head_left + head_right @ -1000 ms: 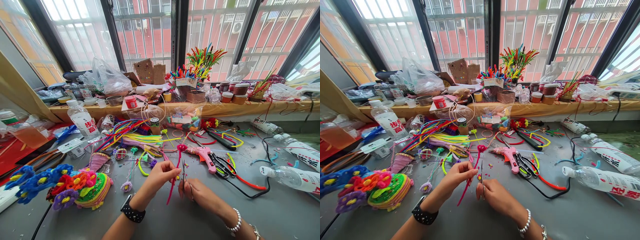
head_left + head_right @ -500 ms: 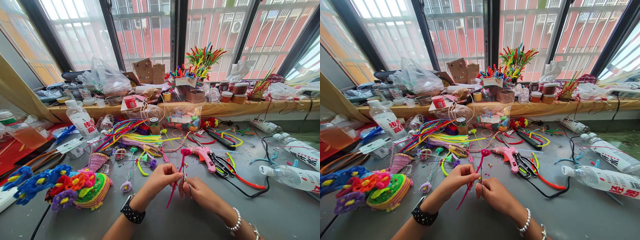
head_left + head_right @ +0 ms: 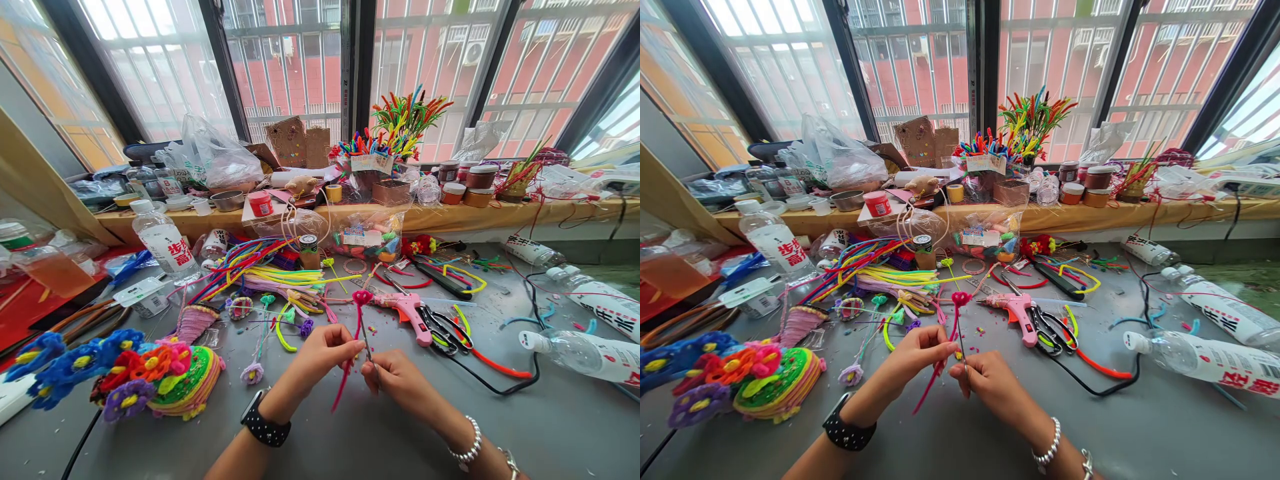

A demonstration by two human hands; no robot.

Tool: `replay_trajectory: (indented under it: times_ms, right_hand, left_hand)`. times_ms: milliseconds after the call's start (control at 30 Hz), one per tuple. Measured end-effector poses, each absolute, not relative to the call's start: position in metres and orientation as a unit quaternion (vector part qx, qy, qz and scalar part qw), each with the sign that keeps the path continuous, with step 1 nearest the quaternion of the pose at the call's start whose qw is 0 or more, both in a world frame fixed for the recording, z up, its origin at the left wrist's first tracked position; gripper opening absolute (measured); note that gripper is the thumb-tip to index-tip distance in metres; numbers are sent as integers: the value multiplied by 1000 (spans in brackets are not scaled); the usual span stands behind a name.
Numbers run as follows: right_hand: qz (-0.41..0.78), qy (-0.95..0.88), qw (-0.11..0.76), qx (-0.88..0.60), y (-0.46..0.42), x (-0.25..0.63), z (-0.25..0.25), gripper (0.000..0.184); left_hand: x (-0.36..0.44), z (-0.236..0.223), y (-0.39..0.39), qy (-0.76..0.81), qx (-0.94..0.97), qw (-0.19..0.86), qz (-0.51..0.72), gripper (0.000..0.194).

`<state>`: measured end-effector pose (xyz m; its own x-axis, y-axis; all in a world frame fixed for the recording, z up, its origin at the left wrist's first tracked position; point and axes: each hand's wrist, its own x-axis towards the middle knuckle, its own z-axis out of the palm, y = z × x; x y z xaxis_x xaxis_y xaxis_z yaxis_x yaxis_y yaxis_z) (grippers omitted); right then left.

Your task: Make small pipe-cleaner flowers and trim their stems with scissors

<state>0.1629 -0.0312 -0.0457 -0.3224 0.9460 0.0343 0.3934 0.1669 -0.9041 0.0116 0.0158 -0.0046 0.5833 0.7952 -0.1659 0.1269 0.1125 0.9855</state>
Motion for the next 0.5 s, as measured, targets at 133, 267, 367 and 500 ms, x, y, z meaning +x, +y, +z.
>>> replay_trajectory:
  times_ms: [133,267,367,500]
  right_hand:
    - [446,-684,327,-476,-32,163,-46,63]
    - [445,-700,315,-461,-34,163,-44,67]
    - [431,-716,298,-462,-36,163,-41,69]
    - [429,-724,282,-462,-37,163,-38,70]
  left_hand:
    - [13,-2,15,383,598,645,281,30]
    - [13,-1,15,383,593,646,291,28]
    - [12,-3,15,382,595,647,285,27]
    - [12,-6,16,377,608,647,264,28]
